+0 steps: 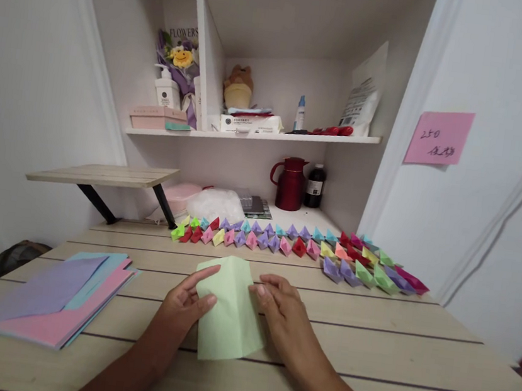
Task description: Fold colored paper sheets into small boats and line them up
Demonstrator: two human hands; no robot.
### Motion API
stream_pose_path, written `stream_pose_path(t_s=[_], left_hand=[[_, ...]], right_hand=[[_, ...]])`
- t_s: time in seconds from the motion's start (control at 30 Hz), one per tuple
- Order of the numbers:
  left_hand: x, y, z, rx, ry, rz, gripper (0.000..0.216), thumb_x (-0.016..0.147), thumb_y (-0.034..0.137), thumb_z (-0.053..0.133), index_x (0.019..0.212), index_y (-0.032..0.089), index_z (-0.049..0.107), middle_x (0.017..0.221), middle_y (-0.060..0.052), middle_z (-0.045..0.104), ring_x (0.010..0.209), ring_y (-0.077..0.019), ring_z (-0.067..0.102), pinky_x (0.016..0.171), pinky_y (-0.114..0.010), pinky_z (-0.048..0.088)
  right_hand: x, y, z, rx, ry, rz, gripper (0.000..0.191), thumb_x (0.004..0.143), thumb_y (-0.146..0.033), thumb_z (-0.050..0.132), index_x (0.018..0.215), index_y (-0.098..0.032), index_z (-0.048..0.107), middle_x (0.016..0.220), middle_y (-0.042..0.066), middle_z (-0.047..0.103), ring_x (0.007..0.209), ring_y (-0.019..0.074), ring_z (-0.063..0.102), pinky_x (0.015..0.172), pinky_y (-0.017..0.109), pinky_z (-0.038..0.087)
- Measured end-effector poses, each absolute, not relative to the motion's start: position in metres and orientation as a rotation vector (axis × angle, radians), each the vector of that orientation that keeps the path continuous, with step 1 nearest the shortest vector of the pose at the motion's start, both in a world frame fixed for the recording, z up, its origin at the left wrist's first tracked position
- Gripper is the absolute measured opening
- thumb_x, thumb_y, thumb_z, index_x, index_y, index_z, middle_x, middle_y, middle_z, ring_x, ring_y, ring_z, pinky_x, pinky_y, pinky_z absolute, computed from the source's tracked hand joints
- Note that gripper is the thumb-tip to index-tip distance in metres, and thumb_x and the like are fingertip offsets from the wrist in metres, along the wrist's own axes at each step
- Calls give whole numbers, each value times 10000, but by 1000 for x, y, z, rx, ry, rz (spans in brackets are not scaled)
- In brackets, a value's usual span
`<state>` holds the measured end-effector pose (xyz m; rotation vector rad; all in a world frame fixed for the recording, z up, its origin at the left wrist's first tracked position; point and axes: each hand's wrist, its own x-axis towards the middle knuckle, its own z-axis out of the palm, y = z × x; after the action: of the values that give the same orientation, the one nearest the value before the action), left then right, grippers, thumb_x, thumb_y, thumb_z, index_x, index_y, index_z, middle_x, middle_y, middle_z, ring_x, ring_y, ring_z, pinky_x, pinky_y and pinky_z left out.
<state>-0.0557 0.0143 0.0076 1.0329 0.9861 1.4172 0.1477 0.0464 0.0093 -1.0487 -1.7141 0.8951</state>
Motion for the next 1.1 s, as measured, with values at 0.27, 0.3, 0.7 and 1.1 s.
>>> stream_pose_path(t_s=[0.27,0.3,0.7,1.1], left_hand=[[-47,1,17,1185,1053,1364,569,689,305,757,1226,180,618,899,-58,711,729,-154,598,644,-212,457],[-46,-1,16,1208,1081,1361,542,693,291,751,1210,185,633,948,-66,712,762,-169,606,654,-217,462],[-42,6,8,1126,1060,1531,870,562,278,853,1341,230,470,1326,-139,523,1184,-295,521,960,-353,424],[-50,12,2,1117,1163,1203,404,592,499,780,696,124,672,597,-20,632,507,-104,495,491,-209,343]], right_hand=[[134,26,23,-741,-1702,1450,367,843,-499,581,1072,-223,661,1039,62,692,948,261,611,858,390,461],[132,27,20,-732,-1655,1486,355,806,-471,642,1049,-213,647,990,57,697,888,239,622,792,356,477],[131,27,26,-627,-1249,1693,307,708,-381,757,889,-212,575,822,26,715,767,208,657,759,344,474],[142,37,28,-819,-1162,1608,370,660,-372,793,851,-222,514,656,-54,596,623,124,577,630,268,456]])
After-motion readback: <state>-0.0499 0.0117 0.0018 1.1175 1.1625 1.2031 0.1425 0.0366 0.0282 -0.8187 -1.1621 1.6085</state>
